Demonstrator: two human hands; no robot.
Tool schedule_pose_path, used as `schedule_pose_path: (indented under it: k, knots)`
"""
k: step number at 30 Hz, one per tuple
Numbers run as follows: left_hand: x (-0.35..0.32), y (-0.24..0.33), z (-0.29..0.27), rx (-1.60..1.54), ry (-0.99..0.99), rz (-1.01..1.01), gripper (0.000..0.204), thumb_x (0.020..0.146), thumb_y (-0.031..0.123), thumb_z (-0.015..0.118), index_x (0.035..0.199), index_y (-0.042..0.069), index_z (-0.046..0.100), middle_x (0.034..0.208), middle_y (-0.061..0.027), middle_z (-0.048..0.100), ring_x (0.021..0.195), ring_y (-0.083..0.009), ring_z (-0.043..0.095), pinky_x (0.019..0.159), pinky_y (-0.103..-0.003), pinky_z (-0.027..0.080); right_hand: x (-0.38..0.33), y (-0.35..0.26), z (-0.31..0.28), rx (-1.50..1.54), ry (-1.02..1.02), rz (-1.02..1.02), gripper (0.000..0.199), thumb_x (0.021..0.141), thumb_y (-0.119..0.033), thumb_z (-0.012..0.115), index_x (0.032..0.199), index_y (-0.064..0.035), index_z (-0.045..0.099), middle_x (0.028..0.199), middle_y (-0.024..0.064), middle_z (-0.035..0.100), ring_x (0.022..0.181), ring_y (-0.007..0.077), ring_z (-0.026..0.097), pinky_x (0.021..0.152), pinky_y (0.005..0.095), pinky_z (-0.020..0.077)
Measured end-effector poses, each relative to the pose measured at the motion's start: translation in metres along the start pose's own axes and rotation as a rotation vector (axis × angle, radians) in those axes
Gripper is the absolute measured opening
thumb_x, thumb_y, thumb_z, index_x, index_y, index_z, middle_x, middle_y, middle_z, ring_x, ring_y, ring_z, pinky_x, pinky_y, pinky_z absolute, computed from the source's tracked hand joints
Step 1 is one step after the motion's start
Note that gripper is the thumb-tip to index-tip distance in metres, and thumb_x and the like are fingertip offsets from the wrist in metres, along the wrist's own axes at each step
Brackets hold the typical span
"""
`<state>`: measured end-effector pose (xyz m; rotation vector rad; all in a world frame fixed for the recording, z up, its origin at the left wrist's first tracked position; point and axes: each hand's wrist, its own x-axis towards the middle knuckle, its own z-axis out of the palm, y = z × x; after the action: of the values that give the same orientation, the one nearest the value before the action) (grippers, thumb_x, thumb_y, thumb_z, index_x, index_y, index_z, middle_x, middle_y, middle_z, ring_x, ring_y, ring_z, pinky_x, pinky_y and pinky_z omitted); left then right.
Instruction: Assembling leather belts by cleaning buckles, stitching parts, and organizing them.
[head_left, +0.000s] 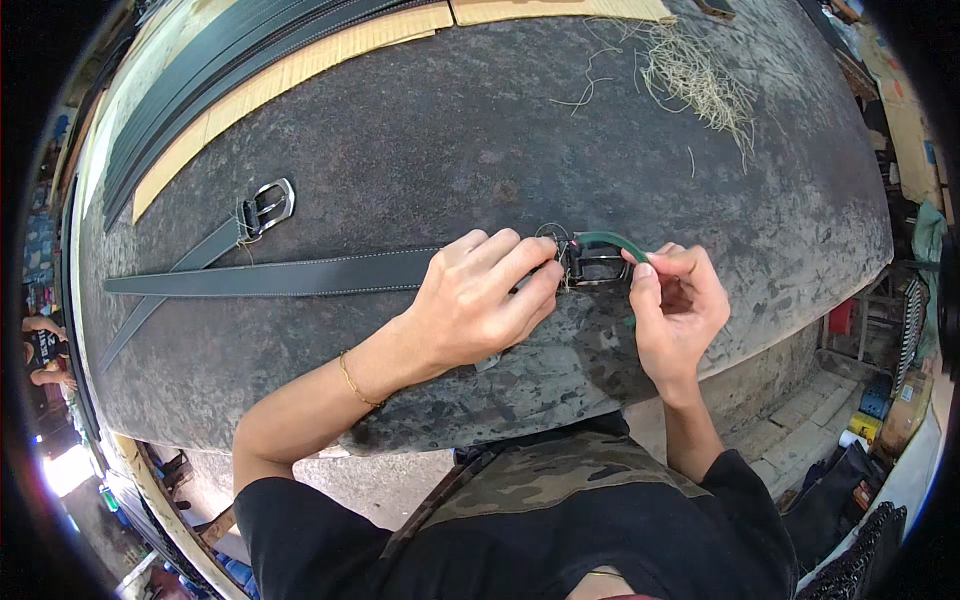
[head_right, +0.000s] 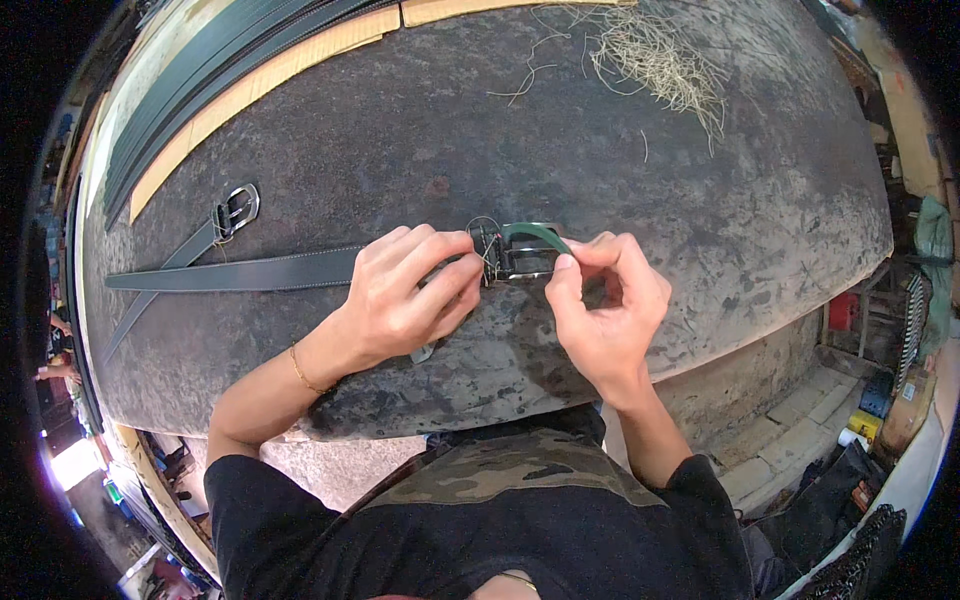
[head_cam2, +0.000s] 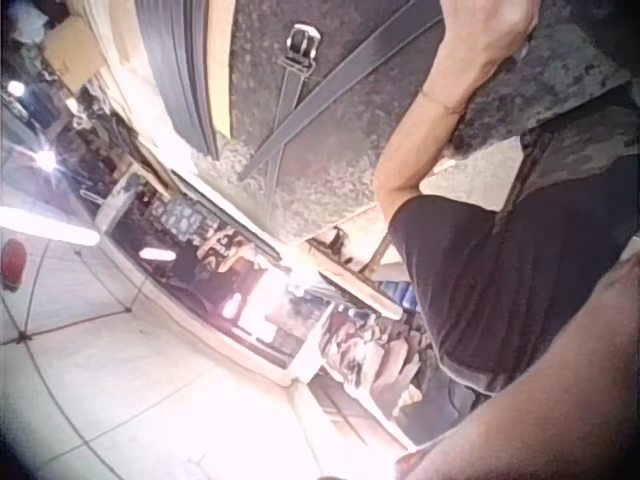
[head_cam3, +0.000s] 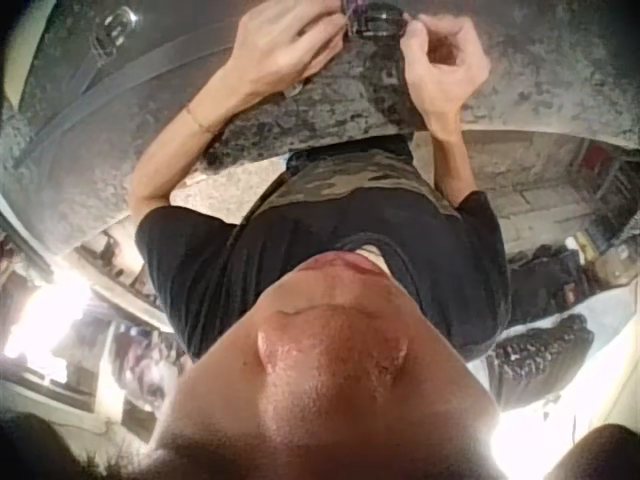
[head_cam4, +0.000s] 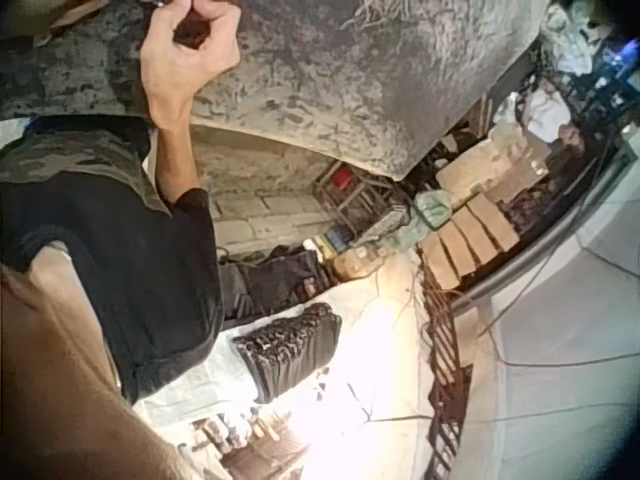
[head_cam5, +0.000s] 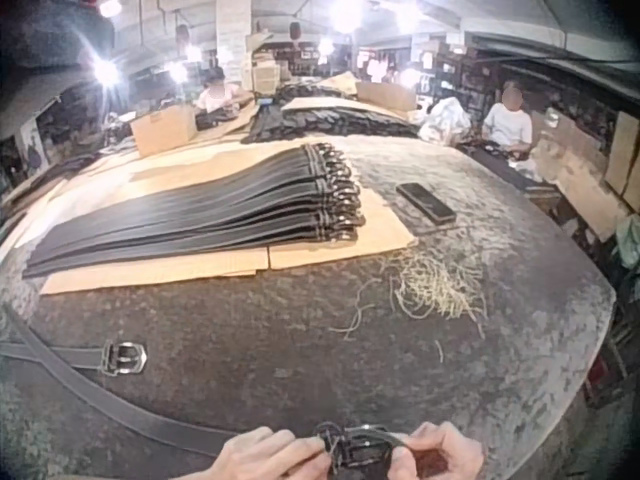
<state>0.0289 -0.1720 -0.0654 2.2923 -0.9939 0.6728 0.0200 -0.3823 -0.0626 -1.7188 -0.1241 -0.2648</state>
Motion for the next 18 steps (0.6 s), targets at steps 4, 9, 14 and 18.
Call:
schedule_pose_path:
  k: [4, 9, 14, 18]
  knots:
    - [-0.0010, -0.0022, -0.0001, -0.004, 0.003, 0.004, 0.022, 0.064, 0.007, 0.075, 0.082, 0.000, 0.065, 0.091, -0.0091, 0.061, 0.067, -0.0172, 0.057, 0.051, -0.029, 0.040, 0.0026, -0.0031, 0.0031, -0.084, -0.024, -0.049, 0.011, 0.079, 0.008, 0.066, 0.082, 0.0026, 0.057, 0.075, 0.0085, 0.065, 0.066, 0.0087, 0.059, 0.059, 0.0219, 0.0466]
    - [0.0004, -0.0031, 0.0019, -0.028, 0.001, 0.012, 0.026, 0.061, 0.000, 0.076, 0.085, -0.002, 0.065, 0.088, -0.0106, 0.061, 0.060, -0.0188, 0.056, 0.049, -0.030, 0.042, 0.0017, 0.0018, 0.0009, -0.119, -0.031, -0.042, 0.012, 0.078, 0.008, 0.067, 0.081, 0.0028, 0.057, 0.077, 0.0112, 0.066, 0.069, 0.0117, 0.062, 0.062, 0.0234, 0.0494]
    - [0.0002, -0.0023, 0.0002, -0.029, -0.006, 0.012, 0.026, 0.061, 0.001, 0.076, 0.085, -0.001, 0.065, 0.087, -0.0105, 0.061, 0.060, -0.0185, 0.056, 0.049, -0.030, 0.042, 0.0017, -0.0013, 0.0003, -0.152, -0.049, -0.047, 0.012, 0.078, 0.008, 0.067, 0.081, 0.0028, 0.056, 0.077, 0.0121, 0.066, 0.070, 0.0125, 0.063, 0.063, 0.0240, 0.0501]
    - [0.0002, -0.0026, 0.0002, -0.038, -0.003, 0.017, 0.026, 0.062, 0.002, 0.076, 0.085, -0.002, 0.065, 0.087, -0.0106, 0.061, 0.060, -0.0188, 0.056, 0.049, -0.030, 0.042, 0.0014, -0.0008, 0.0008, -0.156, -0.047, -0.057, 0.013, 0.077, 0.008, 0.067, 0.081, 0.0026, 0.056, 0.076, 0.0116, 0.065, 0.067, 0.0120, 0.062, 0.063, 0.0242, 0.0500]
